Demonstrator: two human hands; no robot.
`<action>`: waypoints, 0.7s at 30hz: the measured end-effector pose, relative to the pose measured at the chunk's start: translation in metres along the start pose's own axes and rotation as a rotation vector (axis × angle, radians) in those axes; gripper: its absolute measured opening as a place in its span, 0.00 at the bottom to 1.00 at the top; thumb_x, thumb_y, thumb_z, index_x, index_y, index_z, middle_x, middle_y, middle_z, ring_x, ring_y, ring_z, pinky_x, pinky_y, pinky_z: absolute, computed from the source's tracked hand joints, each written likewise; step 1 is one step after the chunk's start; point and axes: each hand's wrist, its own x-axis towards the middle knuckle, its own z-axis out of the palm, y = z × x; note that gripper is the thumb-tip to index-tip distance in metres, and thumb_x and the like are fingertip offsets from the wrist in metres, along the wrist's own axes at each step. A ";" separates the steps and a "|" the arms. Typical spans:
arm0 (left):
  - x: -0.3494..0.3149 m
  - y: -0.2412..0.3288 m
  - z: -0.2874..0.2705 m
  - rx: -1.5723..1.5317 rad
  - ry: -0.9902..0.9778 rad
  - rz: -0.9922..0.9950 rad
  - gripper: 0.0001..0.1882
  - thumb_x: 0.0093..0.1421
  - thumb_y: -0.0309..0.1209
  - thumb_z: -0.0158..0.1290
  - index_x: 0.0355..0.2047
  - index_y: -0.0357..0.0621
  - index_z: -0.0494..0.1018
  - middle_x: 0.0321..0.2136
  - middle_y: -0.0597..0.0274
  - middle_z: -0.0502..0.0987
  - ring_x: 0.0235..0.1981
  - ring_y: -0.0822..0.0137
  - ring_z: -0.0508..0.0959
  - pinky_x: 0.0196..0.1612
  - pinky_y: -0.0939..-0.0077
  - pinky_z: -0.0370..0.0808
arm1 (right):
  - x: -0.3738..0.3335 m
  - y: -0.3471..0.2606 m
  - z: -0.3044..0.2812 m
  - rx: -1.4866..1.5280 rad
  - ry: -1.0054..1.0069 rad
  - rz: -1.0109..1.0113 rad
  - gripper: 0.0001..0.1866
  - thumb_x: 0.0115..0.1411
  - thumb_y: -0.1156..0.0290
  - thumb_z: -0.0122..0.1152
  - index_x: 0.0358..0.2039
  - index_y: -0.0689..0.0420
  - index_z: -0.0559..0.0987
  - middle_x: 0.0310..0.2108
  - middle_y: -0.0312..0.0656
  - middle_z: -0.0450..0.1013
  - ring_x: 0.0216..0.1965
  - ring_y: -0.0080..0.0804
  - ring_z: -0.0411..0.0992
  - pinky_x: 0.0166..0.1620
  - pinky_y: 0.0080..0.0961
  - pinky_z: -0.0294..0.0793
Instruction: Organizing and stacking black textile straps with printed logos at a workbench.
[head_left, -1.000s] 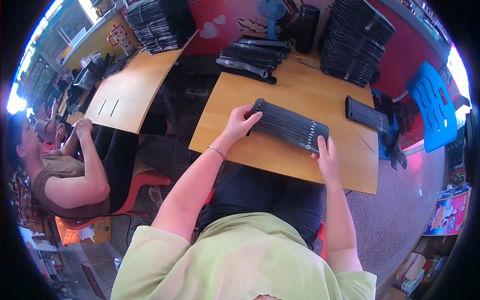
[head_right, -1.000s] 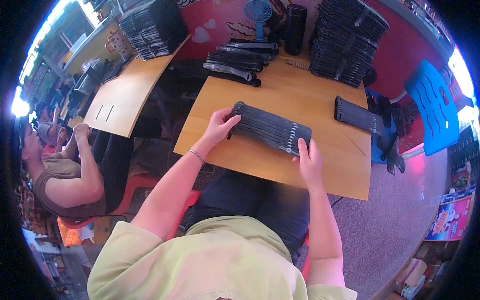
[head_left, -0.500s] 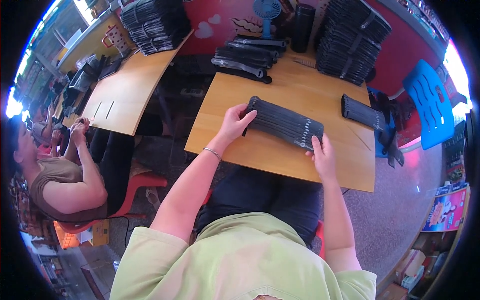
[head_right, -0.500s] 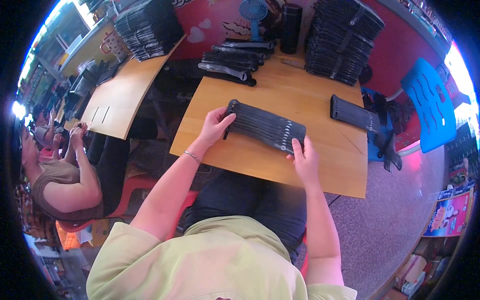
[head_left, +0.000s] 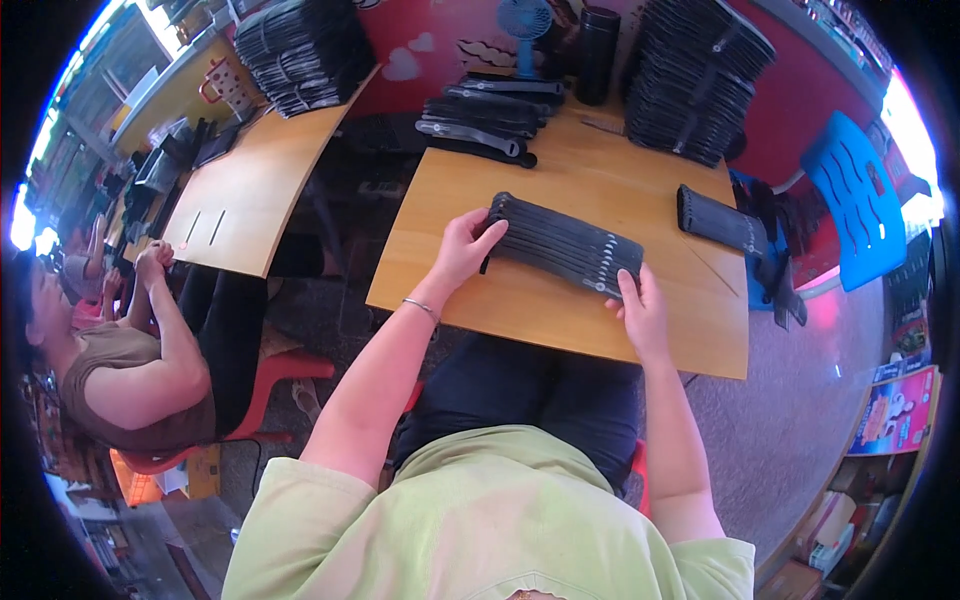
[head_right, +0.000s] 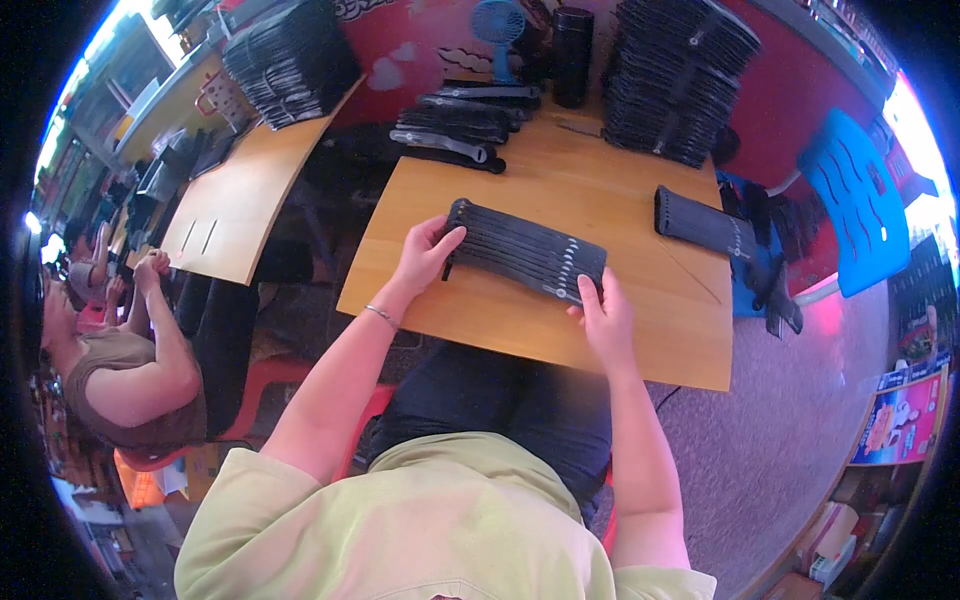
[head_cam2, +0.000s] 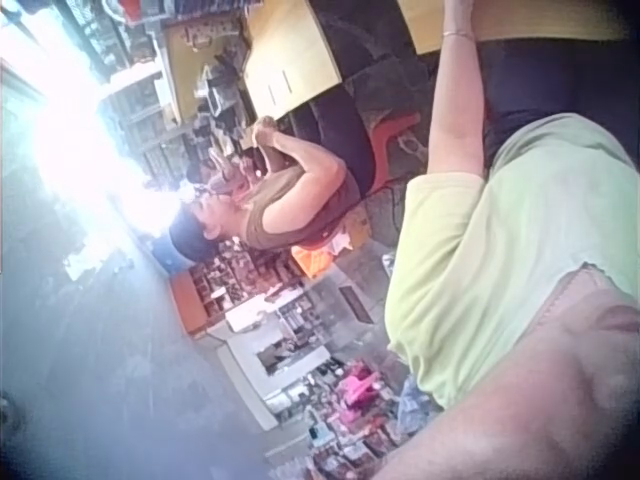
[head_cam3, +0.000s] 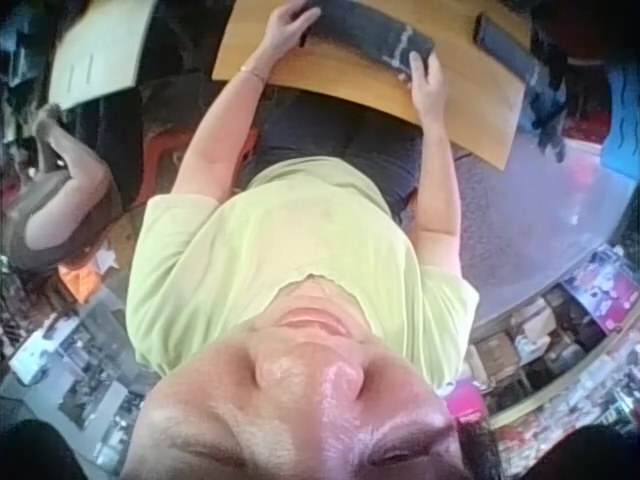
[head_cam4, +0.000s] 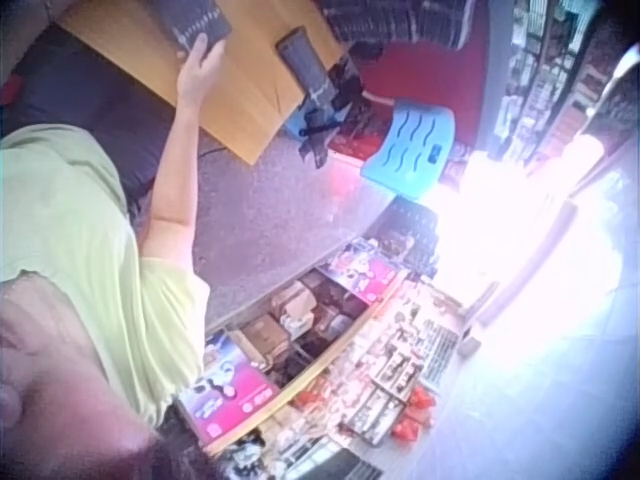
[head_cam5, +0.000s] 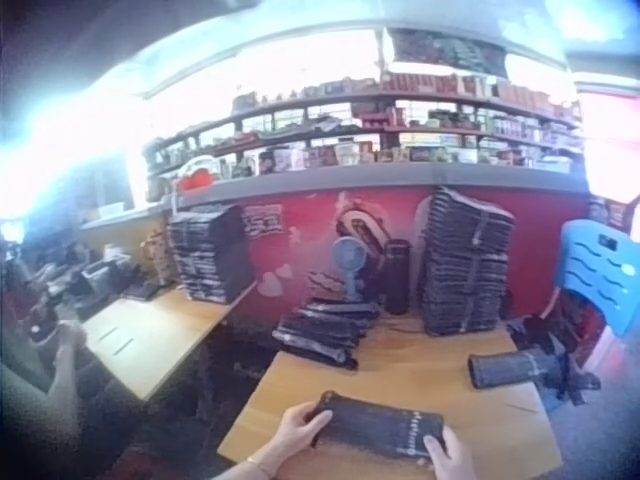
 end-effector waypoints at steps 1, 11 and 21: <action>0.000 -0.002 -0.002 -0.001 -0.005 0.000 0.10 0.61 0.30 0.55 0.28 0.34 0.71 0.23 0.74 0.70 0.26 0.83 0.66 0.27 0.86 0.64 | -0.001 -0.002 0.001 -0.002 0.011 0.004 0.13 0.66 0.62 0.51 0.43 0.58 0.73 0.28 0.33 0.73 0.20 0.17 0.70 0.22 0.13 0.66; 0.001 -0.003 -0.006 -0.016 -0.008 -0.032 0.09 0.61 0.30 0.54 0.32 0.34 0.72 0.25 0.74 0.72 0.27 0.83 0.68 0.29 0.86 0.66 | 0.010 0.019 -0.014 0.267 -0.098 0.041 0.24 0.69 0.51 0.37 0.46 0.56 0.74 0.40 0.36 0.75 0.40 0.20 0.73 0.40 0.19 0.73; 0.003 0.005 -0.007 -0.036 -0.051 -0.051 0.10 0.62 0.29 0.53 0.38 0.32 0.73 0.32 0.69 0.76 0.33 0.81 0.72 0.37 0.85 0.70 | 0.015 0.014 -0.015 0.447 -0.061 0.108 0.20 0.69 0.57 0.42 0.42 0.61 0.75 0.39 0.34 0.74 0.39 0.19 0.71 0.45 0.19 0.69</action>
